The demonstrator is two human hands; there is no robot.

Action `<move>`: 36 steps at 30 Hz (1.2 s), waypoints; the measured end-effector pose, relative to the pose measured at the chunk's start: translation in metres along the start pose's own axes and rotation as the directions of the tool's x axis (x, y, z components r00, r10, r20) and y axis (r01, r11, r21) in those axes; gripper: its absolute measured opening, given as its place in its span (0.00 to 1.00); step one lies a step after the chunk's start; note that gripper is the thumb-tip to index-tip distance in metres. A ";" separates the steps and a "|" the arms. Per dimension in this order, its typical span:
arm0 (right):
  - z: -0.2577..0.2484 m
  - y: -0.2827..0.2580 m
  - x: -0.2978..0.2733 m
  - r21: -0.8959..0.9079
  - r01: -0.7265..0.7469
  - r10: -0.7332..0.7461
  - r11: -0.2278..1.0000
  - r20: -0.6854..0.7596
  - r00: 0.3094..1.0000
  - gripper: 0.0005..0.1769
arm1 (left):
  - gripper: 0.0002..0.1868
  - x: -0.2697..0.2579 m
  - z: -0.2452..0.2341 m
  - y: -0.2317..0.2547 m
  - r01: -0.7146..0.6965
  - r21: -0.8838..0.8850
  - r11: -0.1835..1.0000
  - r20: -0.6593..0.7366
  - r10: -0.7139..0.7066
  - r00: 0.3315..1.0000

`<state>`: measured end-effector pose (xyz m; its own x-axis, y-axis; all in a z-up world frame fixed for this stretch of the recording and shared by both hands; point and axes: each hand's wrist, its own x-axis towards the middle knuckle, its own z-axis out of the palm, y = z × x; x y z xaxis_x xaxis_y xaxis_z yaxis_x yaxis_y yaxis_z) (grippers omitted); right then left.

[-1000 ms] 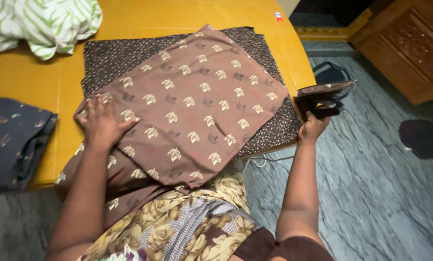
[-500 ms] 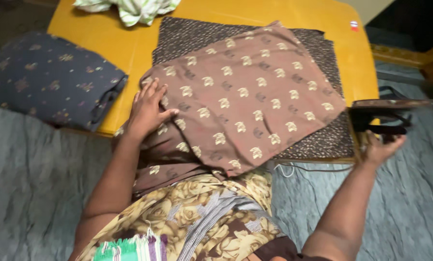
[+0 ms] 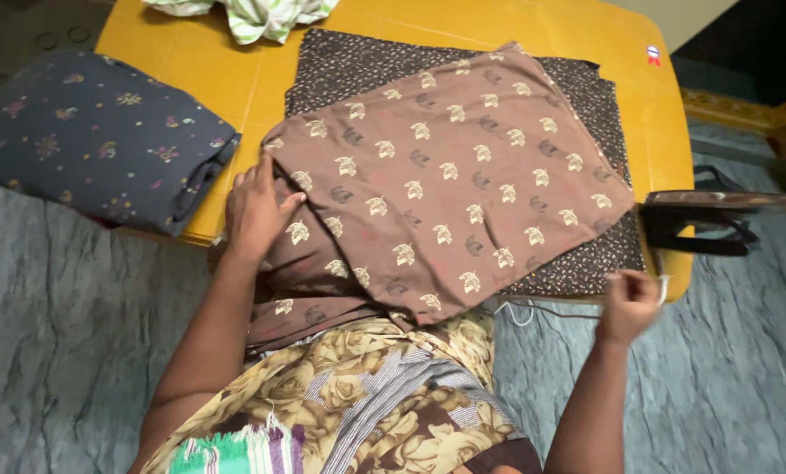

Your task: The person irons a brown patterned garment on a yellow table. They repeatedly smooth the fabric, fold sections, and use an electric iron to press the material flat. The person adjusts the garment several times to ensure even coverage.

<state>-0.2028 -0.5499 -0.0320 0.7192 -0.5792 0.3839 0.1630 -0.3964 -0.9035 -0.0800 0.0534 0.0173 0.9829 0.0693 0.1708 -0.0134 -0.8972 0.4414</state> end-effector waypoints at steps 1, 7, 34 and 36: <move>0.006 -0.005 -0.017 0.030 -0.056 0.049 0.998 0.199 0.979 0.02 | 0.51 0.004 0.003 0.001 -0.006 0.031 0.999 -0.042 0.008 0.999; 0.061 -0.050 -0.120 -0.322 -0.092 0.333 0.942 0.880 0.339 0.15 | 0.51 0.047 0.033 -0.031 -0.014 0.081 0.997 -0.024 0.016 1.000; 0.096 -0.084 -0.078 0.192 -0.436 0.307 0.879 0.470 0.827 0.12 | 0.08 0.117 0.038 0.075 0.033 -0.960 0.280 0.164 0.460 0.873; 0.094 -0.070 -0.075 0.293 -0.465 0.326 0.835 0.416 0.849 0.12 | 0.10 0.132 0.047 0.086 -0.007 -0.978 0.210 0.084 0.418 0.905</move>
<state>-0.2041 -0.4117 -0.0155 0.9447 -0.3242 -0.0486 -0.0003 0.1475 -0.9891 0.0569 -0.0353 0.0364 0.8990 -0.3486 0.2651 -0.1890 0.2371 0.9529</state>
